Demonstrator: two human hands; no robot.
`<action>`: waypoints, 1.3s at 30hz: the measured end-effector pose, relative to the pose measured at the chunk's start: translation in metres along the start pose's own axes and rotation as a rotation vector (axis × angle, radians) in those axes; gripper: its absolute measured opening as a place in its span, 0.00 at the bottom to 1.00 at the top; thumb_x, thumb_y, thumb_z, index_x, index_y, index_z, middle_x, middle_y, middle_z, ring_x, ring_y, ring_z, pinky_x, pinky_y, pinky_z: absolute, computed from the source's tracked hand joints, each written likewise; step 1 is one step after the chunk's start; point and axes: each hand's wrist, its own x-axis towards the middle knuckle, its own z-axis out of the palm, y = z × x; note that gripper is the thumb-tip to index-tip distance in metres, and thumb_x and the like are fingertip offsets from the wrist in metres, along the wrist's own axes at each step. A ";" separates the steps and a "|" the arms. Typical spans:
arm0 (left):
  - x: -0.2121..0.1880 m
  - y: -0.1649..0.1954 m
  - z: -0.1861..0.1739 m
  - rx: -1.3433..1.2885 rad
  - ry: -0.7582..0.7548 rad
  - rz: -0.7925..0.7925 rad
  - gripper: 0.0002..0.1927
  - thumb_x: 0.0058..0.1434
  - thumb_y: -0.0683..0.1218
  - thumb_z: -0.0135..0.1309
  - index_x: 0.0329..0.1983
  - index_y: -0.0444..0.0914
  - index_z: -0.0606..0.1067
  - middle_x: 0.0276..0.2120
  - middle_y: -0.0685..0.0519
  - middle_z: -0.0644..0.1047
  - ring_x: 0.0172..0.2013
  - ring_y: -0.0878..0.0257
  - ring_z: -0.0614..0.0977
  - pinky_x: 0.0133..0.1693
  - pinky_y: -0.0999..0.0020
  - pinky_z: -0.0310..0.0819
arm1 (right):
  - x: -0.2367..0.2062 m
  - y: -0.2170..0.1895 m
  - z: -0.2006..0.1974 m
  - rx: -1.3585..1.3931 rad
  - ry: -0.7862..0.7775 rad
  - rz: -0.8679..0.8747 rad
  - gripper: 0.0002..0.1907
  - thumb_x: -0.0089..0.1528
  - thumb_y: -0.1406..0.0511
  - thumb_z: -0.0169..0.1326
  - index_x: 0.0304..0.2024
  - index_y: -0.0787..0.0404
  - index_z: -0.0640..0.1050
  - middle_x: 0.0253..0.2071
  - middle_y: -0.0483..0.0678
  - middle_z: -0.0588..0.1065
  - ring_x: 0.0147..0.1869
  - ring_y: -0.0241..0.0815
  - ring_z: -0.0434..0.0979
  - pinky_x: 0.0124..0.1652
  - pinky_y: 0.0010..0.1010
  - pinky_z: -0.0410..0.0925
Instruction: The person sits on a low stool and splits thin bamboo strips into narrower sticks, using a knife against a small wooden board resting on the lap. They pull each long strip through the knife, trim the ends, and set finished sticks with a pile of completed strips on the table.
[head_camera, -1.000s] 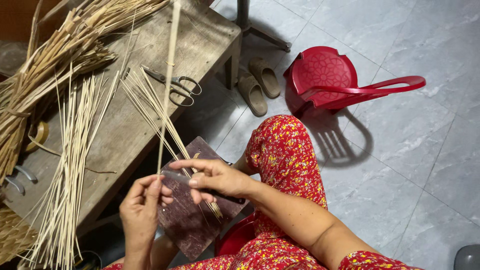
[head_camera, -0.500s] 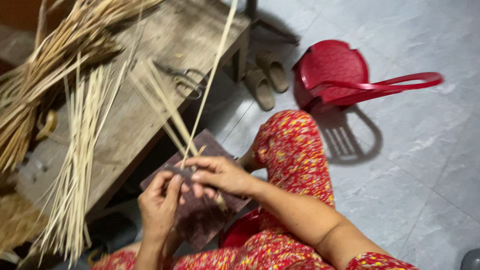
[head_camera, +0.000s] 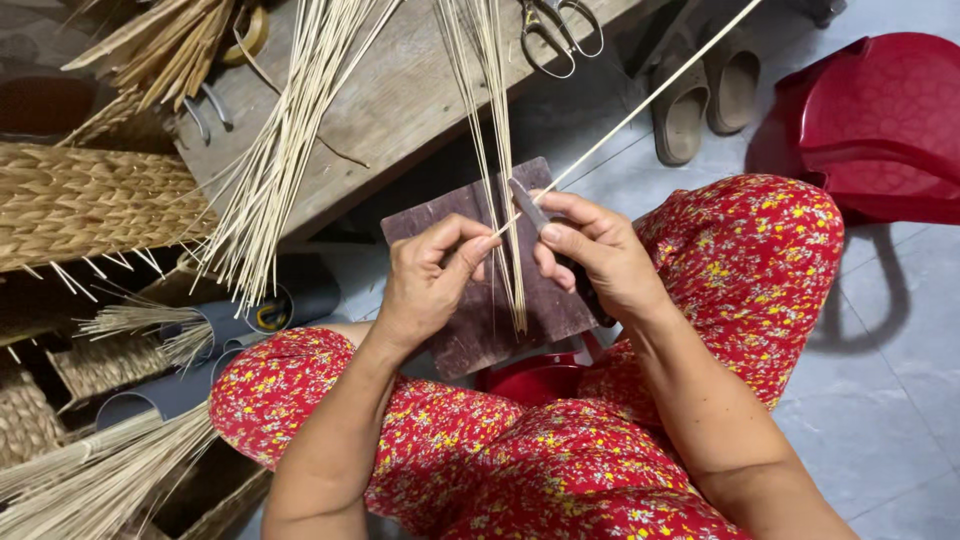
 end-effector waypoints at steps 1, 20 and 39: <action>-0.001 0.000 -0.001 -0.007 -0.010 0.010 0.07 0.71 0.42 0.54 0.43 0.34 0.80 0.28 0.58 0.79 0.28 0.75 0.78 0.31 0.77 0.75 | 0.000 -0.001 -0.001 0.008 0.020 0.000 0.19 0.69 0.70 0.51 0.63 0.67 0.72 0.29 0.48 0.75 0.25 0.32 0.68 0.26 0.20 0.62; -0.013 -0.003 -0.035 0.053 -0.080 -0.040 0.05 0.68 0.42 0.56 0.40 0.36 0.81 0.24 0.58 0.78 0.26 0.75 0.77 0.29 0.78 0.71 | -0.006 -0.033 -0.028 0.013 0.219 -0.116 0.19 0.70 0.69 0.54 0.63 0.65 0.75 0.30 0.50 0.74 0.27 0.33 0.69 0.27 0.22 0.63; -0.011 -0.007 -0.041 0.076 -0.112 -0.117 0.08 0.70 0.43 0.54 0.41 0.37 0.83 0.19 0.60 0.74 0.22 0.76 0.73 0.25 0.78 0.65 | -0.009 -0.034 -0.019 -0.012 0.239 -0.153 0.19 0.70 0.69 0.53 0.64 0.65 0.73 0.30 0.49 0.74 0.26 0.32 0.68 0.26 0.21 0.64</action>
